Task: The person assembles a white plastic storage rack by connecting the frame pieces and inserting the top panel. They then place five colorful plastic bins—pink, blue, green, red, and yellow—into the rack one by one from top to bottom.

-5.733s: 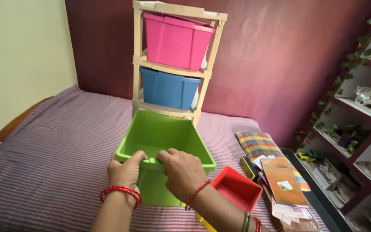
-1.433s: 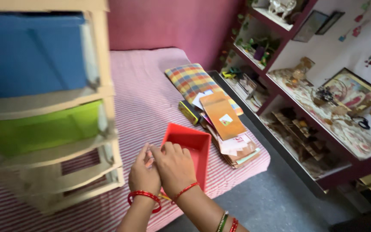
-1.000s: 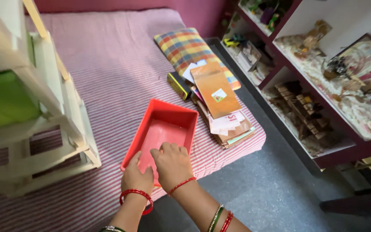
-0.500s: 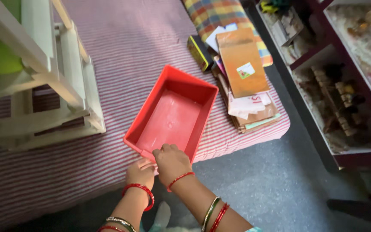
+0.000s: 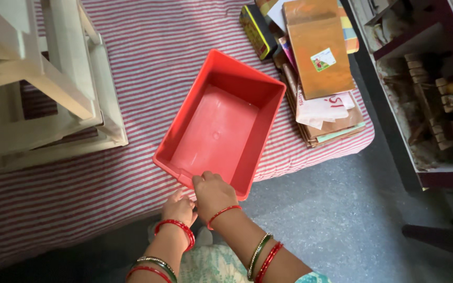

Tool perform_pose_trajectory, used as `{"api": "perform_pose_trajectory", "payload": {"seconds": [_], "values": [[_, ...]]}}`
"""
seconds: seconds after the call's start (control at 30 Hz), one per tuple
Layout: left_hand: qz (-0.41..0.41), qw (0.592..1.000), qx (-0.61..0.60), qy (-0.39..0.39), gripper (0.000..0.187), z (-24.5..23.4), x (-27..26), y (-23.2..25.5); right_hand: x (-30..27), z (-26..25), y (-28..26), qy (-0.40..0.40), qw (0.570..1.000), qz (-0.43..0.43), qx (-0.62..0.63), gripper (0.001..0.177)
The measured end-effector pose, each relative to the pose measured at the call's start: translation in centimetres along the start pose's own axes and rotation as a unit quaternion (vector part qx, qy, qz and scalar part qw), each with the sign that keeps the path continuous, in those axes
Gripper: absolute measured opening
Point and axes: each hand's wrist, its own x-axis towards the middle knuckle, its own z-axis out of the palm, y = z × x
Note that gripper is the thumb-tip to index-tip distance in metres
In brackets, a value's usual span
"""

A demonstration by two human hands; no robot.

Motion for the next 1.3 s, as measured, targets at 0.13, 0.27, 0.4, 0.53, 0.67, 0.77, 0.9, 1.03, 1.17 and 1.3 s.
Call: {"api": "perform_pose_trajectory", "payload": {"seconds": [0.13, 0.27, 0.4, 0.53, 0.67, 0.77, 0.9, 1.03, 1.17, 1.3], "values": [[0.038, 0.971, -0.199, -0.124, 0.067, 1.2, 0.1, 0.4, 0.8, 1.4, 0.1, -0.012, 1.000, 0.012, -0.011, 0.044], [0.006, 0.983, -0.161, -0.085, 0.043, 1.2, -1.8, 1.4, 2.1, 2.7, 0.5, -0.031, 0.999, 0.016, -0.041, 0.046], [-0.032, 0.981, -0.186, -0.053, 0.028, 0.9, -3.5, 2.3, 2.3, 2.2, 0.4, -0.002, 1.000, 0.002, -0.026, 0.039], [0.045, 0.962, -0.243, -0.118, 0.025, 0.9, -5.6, 3.8, 2.4, -1.7, -1.2, 0.012, 1.000, 0.015, 0.017, 0.036], [0.126, 0.944, -0.256, -0.169, 0.026, 1.5, -8.1, 8.0, 2.9, -7.4, -2.9, 0.084, 0.994, 0.022, 0.068, 0.023], [0.184, 0.933, -0.245, -0.189, 0.021, 2.1, -9.6, 12.0, 3.5, -12.1, -3.8, 0.089, 0.993, 0.027, 0.073, 0.024], [0.246, 0.898, -0.256, -0.260, 0.015, 2.5, -10.8, 16.4, 3.1, -16.6, -4.7, 0.123, 0.977, 0.062, 0.163, 0.031], [0.248, 0.932, -0.146, -0.222, 0.015, 2.2, -12.1, 19.1, 2.8, -18.4, -4.6, 0.124, 0.959, 0.097, 0.236, 0.043], [0.269, 0.941, -0.079, -0.191, 0.017, 2.0, -12.8, 19.4, 2.4, -18.3, -4.3, 0.085, 0.941, 0.176, 0.276, 0.047], [0.270, 0.940, -0.065, -0.197, 0.016, 2.7, -12.7, 19.3, 2.2, -17.8, -3.4, 0.082, 0.917, 0.189, 0.340, 0.047]]}}
